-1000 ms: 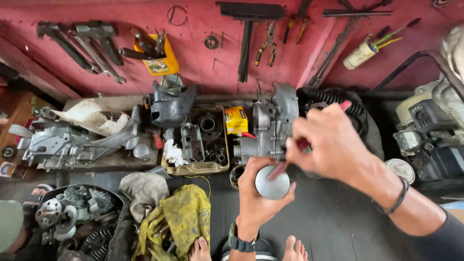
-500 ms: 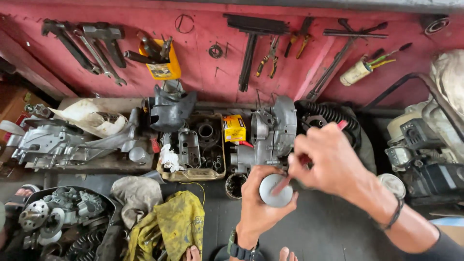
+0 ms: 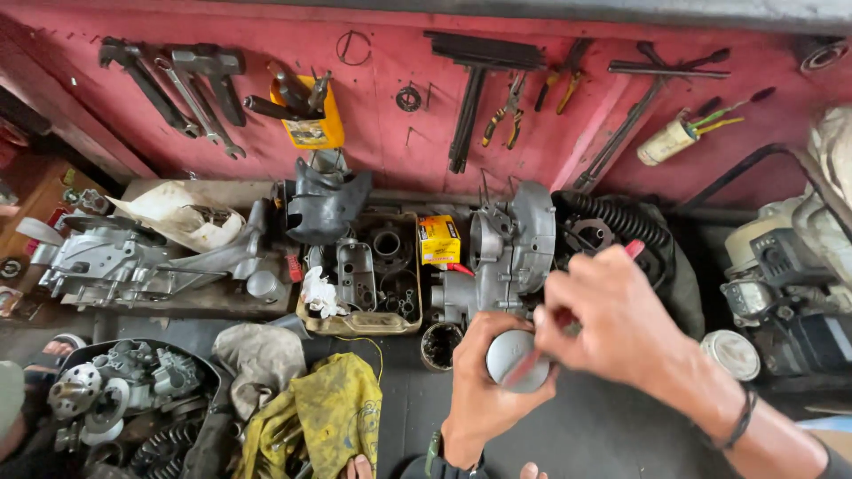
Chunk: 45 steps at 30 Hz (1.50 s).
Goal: Cleaning the carbon deposits from the head of a motorcycle piston using an abrasive tool
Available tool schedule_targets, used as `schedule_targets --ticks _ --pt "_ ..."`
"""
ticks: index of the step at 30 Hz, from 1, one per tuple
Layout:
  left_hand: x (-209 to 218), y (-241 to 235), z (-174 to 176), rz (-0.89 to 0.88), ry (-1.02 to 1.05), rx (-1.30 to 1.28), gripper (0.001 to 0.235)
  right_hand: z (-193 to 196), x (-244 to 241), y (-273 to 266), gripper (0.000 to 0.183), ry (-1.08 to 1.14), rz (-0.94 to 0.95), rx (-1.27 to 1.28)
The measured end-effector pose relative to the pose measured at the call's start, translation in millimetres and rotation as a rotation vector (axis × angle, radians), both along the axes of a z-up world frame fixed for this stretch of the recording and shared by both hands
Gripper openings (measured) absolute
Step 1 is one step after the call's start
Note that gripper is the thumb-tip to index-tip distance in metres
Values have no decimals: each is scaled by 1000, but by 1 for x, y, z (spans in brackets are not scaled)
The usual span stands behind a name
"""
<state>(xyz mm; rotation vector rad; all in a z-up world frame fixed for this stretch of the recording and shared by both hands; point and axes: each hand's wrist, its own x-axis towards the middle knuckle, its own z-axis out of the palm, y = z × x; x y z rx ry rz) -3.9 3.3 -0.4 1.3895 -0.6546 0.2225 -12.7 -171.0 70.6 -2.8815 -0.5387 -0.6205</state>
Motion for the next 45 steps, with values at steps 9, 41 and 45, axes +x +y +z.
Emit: schedule_targets --ticks 9,41,45 --pt "1 -1 -6 9 18 13 44 -1 11 -16 27 -33 -68 3" --pt "-4 1 -3 -13 40 31 44 -1 6 -12 24 -39 -19 19" --pt "-5 -1 -4 -52 41 -9 46 -2 -9 13 25 -55 65 26"
